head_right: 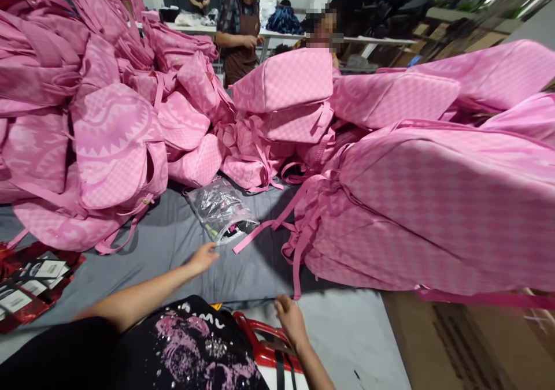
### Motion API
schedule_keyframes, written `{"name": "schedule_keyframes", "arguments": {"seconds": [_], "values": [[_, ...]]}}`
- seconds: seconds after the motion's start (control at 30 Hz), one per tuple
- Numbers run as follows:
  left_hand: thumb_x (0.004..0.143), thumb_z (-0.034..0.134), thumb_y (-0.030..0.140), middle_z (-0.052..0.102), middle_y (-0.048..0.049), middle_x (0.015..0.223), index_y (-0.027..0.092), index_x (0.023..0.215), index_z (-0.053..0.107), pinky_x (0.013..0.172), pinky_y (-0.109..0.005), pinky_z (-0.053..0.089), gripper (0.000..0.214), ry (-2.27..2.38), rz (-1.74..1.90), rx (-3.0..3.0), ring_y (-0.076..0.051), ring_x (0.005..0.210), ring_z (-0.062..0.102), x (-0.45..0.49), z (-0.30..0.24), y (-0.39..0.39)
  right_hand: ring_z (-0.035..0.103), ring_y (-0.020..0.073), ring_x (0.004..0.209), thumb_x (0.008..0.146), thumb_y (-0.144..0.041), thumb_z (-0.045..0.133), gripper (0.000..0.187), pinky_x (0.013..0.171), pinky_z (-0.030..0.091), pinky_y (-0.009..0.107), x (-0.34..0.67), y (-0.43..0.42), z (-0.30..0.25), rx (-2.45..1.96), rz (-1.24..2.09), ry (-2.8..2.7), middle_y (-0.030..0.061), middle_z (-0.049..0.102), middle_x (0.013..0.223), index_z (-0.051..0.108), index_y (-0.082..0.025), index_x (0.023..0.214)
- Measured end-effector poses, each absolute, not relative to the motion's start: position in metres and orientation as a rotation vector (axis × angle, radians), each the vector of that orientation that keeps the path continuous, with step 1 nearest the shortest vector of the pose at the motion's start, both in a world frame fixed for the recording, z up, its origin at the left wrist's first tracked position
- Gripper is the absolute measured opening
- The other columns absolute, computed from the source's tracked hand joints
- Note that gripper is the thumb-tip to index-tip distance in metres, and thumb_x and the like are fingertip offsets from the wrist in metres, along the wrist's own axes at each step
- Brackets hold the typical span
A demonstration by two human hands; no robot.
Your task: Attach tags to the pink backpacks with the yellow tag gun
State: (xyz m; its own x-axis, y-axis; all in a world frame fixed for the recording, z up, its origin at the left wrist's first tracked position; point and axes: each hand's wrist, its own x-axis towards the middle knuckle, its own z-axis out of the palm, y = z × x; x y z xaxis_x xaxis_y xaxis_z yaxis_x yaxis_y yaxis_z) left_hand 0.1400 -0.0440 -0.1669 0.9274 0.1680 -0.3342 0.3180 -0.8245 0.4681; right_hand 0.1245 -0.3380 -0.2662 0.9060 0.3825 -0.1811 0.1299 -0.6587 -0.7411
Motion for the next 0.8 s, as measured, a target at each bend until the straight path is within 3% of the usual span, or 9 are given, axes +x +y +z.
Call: {"name": "schedule_keyframes", "arguments": {"seconds": [0.1,0.2,0.27,0.33,0.43,0.5,0.57,0.67,0.8], "values": [[0.093,0.048,0.035,0.023,-0.0222,0.152,0.007,0.151,0.015,0.112,-0.036,0.029,0.072,0.656,-0.124,2.578,-0.026,0.137,0.033,0.154,-0.165,-0.007,0.059,0.0231,0.103,0.091,-0.020,0.043,0.034,0.092,0.049,0.032,0.195,-0.312,-0.258,-2.346,0.238,-0.354,0.0146,0.058,0.111,0.050,-0.008,0.122],[0.084,0.062,0.038,-0.001,-0.0167,0.158,0.018,0.155,0.011,0.114,-0.039,0.026,0.090,0.594,0.090,2.718,-0.032,0.145,0.014,0.169,-0.175,-0.014,0.042,0.0257,0.125,0.090,-0.012,0.046,0.053,0.106,0.036,0.033,0.265,-0.263,-0.239,-2.427,0.025,-0.410,0.0131,0.040,0.138,0.036,-0.012,0.142],[0.077,0.069,0.040,-0.013,-0.0137,0.157,0.023,0.156,0.009,0.112,-0.043,0.029,0.101,0.499,0.129,2.824,-0.035,0.146,0.004,0.182,-0.186,-0.030,0.034,0.0265,0.131,0.089,-0.009,0.052,0.065,0.105,0.033,0.031,0.304,-0.232,-0.227,-2.562,-0.078,-0.388,0.0126,0.032,0.145,0.027,-0.015,0.148],[0.074,0.071,0.039,-0.018,-0.0133,0.156,0.023,0.156,0.008,0.110,-0.044,0.033,0.105,0.520,0.112,2.872,-0.036,0.146,0.001,0.196,-0.194,-0.042,0.046,0.0275,0.119,0.090,-0.012,0.057,0.054,0.095,0.037,0.031,0.331,-0.213,-0.217,-2.682,-0.053,-0.359,0.0152,0.047,0.131,0.040,-0.012,0.141],[0.083,0.057,0.022,-0.001,-0.0108,0.159,0.025,0.155,0.019,0.106,-0.037,0.039,0.081,0.609,0.179,2.901,-0.031,0.143,0.020,0.205,-0.194,-0.041,0.059,0.0271,0.093,0.099,-0.018,0.044,0.021,0.081,0.038,0.033,0.344,-0.207,-0.205,-2.730,0.056,-0.411,0.0145,0.061,0.097,0.060,-0.009,0.110],[0.086,0.044,0.013,0.013,-0.0078,0.158,0.029,0.152,0.028,0.098,-0.034,0.046,0.070,0.612,0.163,2.908,-0.025,0.130,0.044,0.200,-0.183,-0.030,0.059,0.0272,0.093,0.102,-0.019,0.034,0.027,0.077,0.036,0.032,0.341,-0.212,-0.194,-2.728,0.064,-0.496,0.0142,0.062,0.096,0.058,-0.010,0.108],[0.087,0.040,0.011,0.028,-0.0075,0.154,0.028,0.149,0.036,0.088,-0.037,0.052,0.065,0.597,0.087,2.873,-0.024,0.108,0.061,0.188,-0.164,-0.017,0.060,0.0261,0.091,0.102,-0.025,0.034,0.029,0.070,0.035,0.030,0.335,-0.218,-0.176,-2.688,0.089,-0.547,0.0125,0.062,0.095,0.050,-0.013,0.123],[0.089,0.038,0.011,0.053,-0.0056,0.135,0.026,0.142,0.047,0.089,-0.038,0.051,0.056,0.606,0.108,2.799,-0.023,0.103,0.063,0.163,-0.124,-0.004,0.059,0.0233,0.079,0.094,-0.029,0.040,0.035,0.067,0.036,0.029,0.327,-0.219,-0.140,-2.418,0.035,-0.565,0.0089,0.062,0.083,0.049,-0.013,0.124],[0.092,0.035,0.012,0.062,-0.0047,0.123,0.022,0.135,0.055,0.094,-0.034,0.048,0.048,0.605,0.471,2.689,-0.021,0.107,0.062,0.137,-0.062,-0.001,0.057,0.0235,0.066,0.074,-0.048,0.043,0.056,0.063,0.038,0.031,0.316,-0.215,-0.083,-2.027,-0.069,-0.665,0.0080,0.061,0.074,0.058,-0.011,0.113]]}}
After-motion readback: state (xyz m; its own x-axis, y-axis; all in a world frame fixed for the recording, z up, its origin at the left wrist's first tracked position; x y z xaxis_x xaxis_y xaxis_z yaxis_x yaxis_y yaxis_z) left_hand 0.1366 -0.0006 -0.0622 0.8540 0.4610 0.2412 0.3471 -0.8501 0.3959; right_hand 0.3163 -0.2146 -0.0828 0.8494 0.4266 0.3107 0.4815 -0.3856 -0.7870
